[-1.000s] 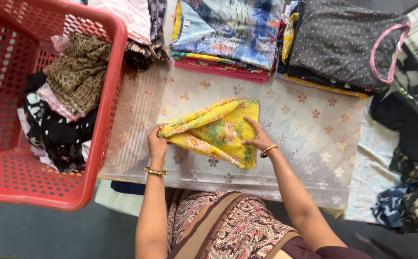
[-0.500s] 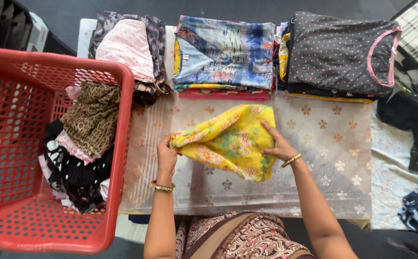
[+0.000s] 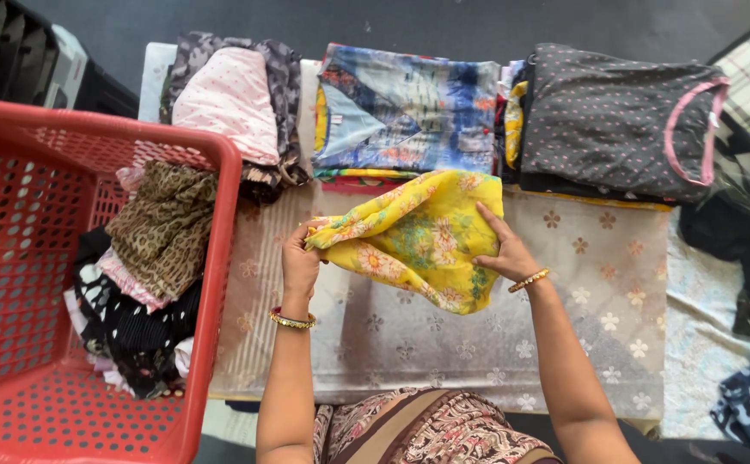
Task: Fold various pieces of clothing and place them in a basket or on a stack.
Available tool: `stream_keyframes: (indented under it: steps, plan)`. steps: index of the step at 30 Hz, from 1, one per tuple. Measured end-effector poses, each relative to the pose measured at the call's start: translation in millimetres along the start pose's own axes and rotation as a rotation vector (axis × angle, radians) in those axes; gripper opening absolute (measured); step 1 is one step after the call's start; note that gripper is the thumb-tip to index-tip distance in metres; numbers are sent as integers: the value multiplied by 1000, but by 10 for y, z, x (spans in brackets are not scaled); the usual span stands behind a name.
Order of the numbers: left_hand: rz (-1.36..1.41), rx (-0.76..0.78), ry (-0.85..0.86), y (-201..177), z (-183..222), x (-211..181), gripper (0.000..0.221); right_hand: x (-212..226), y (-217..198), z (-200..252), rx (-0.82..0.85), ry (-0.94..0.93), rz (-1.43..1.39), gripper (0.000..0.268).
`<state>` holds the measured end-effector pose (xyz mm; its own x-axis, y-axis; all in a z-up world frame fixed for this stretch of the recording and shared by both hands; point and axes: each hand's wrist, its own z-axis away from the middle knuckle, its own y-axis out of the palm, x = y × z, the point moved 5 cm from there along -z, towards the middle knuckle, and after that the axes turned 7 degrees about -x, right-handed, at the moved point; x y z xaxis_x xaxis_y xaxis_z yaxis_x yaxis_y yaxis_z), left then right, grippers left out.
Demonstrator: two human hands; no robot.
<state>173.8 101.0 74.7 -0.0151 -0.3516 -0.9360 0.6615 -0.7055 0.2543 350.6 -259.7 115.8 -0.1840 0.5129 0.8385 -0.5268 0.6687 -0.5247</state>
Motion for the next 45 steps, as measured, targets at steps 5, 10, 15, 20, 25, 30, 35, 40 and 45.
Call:
stream_keyframes:
  steps: [5,10,15,20,25,30,35,40,45]
  plan:
    - [-13,-139,-11,-431,244,354,28,-9,246,-166,102,-19,36,114]
    - [-19,-425,-32,-1016,958,521,33,474,726,-601,293,-129,136,116]
    - [180,-835,-53,-1543,1963,831,35,1142,1639,-1033,661,-443,224,112]
    - [349,-1079,-156,-1520,2550,1169,31,1569,2647,-1399,869,-521,462,111]
    - [484,-1063,-248,-1466,2561,1473,22,1672,3281,-1450,866,-567,823,100]
    - [349,-976,-237,-1608,2563,1752,37,1532,3307,-1391,488,-680,932,92]
    - [-107,-1044,-181,-2055,2516,1745,45,1390,3346,-508,501,-821,868,90]
    - [95,-1038,-62,-2435,2250,1546,54,1234,3388,597,748,-965,614,90]
    - [124,-1103,-19,-2718,2156,1686,47,725,3411,1061,836,-773,755,62]
